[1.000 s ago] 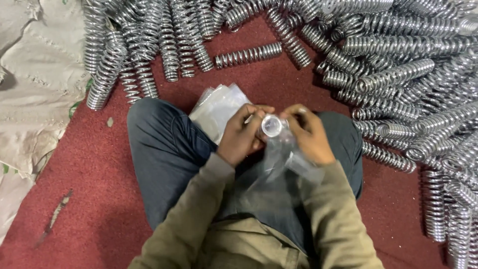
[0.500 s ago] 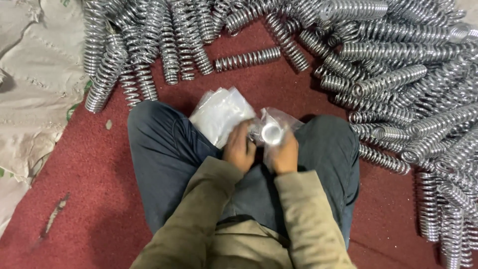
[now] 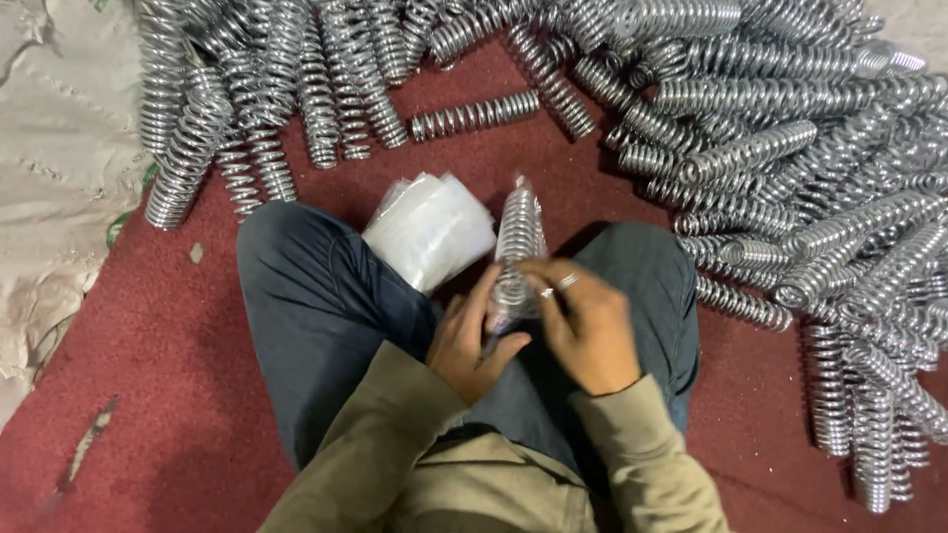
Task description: The person places metal springs into plastic bags while sitting on the floor, moving filled and empty bags around the workspace.
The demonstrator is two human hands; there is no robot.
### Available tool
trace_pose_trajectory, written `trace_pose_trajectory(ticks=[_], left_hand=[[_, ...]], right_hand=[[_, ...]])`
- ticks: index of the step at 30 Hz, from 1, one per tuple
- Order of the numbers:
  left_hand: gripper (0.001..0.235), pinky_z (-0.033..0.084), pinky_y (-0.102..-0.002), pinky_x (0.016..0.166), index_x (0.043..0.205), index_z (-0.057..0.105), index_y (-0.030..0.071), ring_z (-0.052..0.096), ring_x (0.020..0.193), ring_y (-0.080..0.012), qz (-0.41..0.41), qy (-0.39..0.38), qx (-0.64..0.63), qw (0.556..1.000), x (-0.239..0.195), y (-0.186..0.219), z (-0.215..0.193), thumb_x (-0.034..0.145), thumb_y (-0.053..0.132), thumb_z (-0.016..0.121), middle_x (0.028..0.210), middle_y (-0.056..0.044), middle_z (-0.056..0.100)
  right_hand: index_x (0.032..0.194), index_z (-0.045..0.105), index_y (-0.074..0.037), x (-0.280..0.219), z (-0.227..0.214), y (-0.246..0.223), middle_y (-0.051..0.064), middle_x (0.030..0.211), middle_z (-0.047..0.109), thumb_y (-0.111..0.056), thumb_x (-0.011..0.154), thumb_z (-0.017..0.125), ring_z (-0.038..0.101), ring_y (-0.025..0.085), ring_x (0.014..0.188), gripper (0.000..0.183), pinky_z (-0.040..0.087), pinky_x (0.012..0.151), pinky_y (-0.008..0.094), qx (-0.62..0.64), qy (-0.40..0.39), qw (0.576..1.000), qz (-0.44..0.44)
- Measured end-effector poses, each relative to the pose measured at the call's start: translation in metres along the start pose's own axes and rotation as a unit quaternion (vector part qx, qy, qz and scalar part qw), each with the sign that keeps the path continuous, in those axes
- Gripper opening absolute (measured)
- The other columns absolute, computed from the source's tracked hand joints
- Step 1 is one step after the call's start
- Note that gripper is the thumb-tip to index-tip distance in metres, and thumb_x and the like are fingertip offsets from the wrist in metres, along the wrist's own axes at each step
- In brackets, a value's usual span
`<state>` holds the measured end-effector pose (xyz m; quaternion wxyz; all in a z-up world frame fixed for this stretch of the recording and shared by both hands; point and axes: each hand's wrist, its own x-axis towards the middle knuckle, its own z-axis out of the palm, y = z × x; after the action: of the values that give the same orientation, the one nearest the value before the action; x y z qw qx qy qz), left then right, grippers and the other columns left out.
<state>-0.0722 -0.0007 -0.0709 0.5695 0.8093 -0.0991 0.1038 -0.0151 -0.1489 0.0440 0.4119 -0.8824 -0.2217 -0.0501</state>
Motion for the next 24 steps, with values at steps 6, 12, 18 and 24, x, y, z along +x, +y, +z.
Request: trace_pose_trajectory(ticks=[6,12,18,24], left_hand=[[0.029,0.043,-0.041,0.107,0.122,0.068,0.009,0.061,0.106,-0.0351,0.055,0.004,-0.060,0.997,0.071,0.023,-0.001,0.094,0.015,0.062,0.111,-0.012,0.061],[0.022,0.053,-0.030,0.081,0.088,0.066,0.028,0.063,0.080,-0.0181,0.065,0.080,-0.046,0.994,0.043,0.010,0.063,0.082,0.009,0.075,0.083,0.010,0.061],[0.087,0.025,-0.045,0.123,0.150,0.037,0.007,0.037,0.142,-0.0385,-0.077,0.120,-0.187,0.972,0.003,0.037,0.038,0.072,0.001,0.075,0.149,-0.022,0.040],[0.087,0.059,-0.044,0.100,0.157,0.021,0.012,0.073,0.109,-0.0338,-0.155,0.268,-0.351,0.884,-0.028,0.032,-0.057,0.089,0.006,0.074,0.139,-0.023,0.059]], right_hand=[[0.090,0.070,-0.016,0.004,-0.018,-0.025,0.000,0.091,0.070,-0.013,0.088,0.067,0.066,0.028,0.108,0.005,0.044,0.098,0.048,-0.127,-0.026,0.969,-0.211],[0.120,0.060,-0.017,0.001,-0.020,0.017,0.009,0.123,0.055,-0.010,0.065,0.081,0.070,0.040,0.091,0.060,0.059,0.080,0.061,-0.101,-0.053,0.977,0.181],[0.122,0.075,-0.032,-0.002,0.003,0.043,0.003,0.110,0.080,-0.012,0.078,0.059,0.070,0.036,0.114,0.051,0.053,0.101,0.053,-0.073,-0.169,0.933,0.309],[0.157,0.024,0.003,-0.036,0.016,-0.058,0.020,0.165,0.036,-0.018,0.100,0.061,0.047,0.032,0.148,0.071,0.036,0.123,0.043,0.371,-0.251,0.893,0.033]])
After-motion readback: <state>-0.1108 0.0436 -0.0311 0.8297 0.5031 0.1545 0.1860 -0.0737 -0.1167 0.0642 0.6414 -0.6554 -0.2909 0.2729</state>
